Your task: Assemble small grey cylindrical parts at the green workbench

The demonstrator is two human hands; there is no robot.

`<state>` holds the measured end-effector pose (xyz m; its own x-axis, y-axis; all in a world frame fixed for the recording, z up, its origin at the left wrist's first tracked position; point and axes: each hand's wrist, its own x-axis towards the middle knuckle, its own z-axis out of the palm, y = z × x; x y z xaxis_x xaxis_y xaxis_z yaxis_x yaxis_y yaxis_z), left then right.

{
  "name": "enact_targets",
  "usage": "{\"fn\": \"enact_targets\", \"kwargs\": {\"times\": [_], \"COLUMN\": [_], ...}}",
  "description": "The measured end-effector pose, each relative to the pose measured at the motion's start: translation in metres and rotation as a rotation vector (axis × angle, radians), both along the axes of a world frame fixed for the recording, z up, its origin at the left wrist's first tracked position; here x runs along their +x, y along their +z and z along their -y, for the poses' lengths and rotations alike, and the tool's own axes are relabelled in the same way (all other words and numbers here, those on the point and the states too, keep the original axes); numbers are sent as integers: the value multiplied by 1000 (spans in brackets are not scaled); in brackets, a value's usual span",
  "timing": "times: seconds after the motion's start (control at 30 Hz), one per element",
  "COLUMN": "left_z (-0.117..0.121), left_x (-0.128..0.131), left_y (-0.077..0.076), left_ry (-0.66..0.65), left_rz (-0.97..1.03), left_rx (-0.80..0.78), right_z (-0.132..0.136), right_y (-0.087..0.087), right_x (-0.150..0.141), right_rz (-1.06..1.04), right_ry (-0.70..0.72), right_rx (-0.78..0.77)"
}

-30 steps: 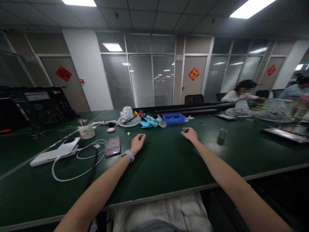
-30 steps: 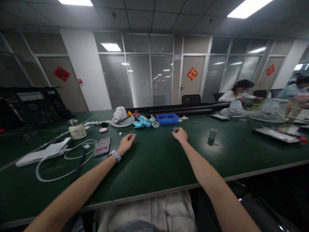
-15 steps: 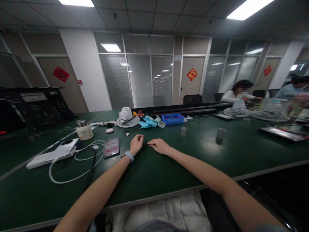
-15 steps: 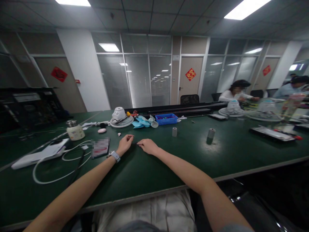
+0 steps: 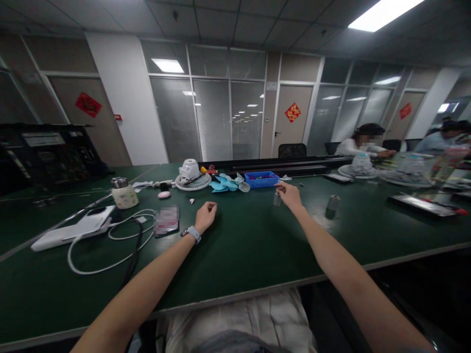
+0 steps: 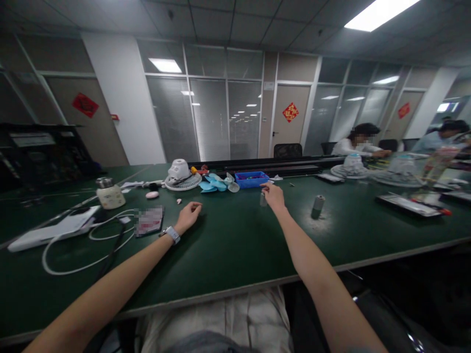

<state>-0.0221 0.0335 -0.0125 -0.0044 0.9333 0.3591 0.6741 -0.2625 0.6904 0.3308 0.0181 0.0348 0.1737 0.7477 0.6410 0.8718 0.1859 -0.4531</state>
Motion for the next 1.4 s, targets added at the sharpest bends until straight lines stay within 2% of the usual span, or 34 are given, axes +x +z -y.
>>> {"fn": "enact_targets", "kwargs": {"times": [0.17,0.57,0.9,1.03,1.27,1.4], "left_z": [0,2,3,4,5,5], "left_x": [-1,0,1,1,1,0], "left_y": [-1,1,2,2,3,2], "left_ry": [-18,-26,-11,-13,-24,-32], "left_rz": [-1,-5,-29,-22,-14,-15], "left_rx": [14,5,7,-4,-10,-10], "right_z": [-3,-3,-18,-17,-10,-7], "right_y": [-6,-5,-20,-19,-14,-14], "right_x": [2,-7,3,2,2,-1], "right_rz": [-2,39,-139,-134,-189,-135], "right_ry": [-22,-58,2,-38,-112,-158], "right_rx": [-21,-92,53,81,-44,-73]}}
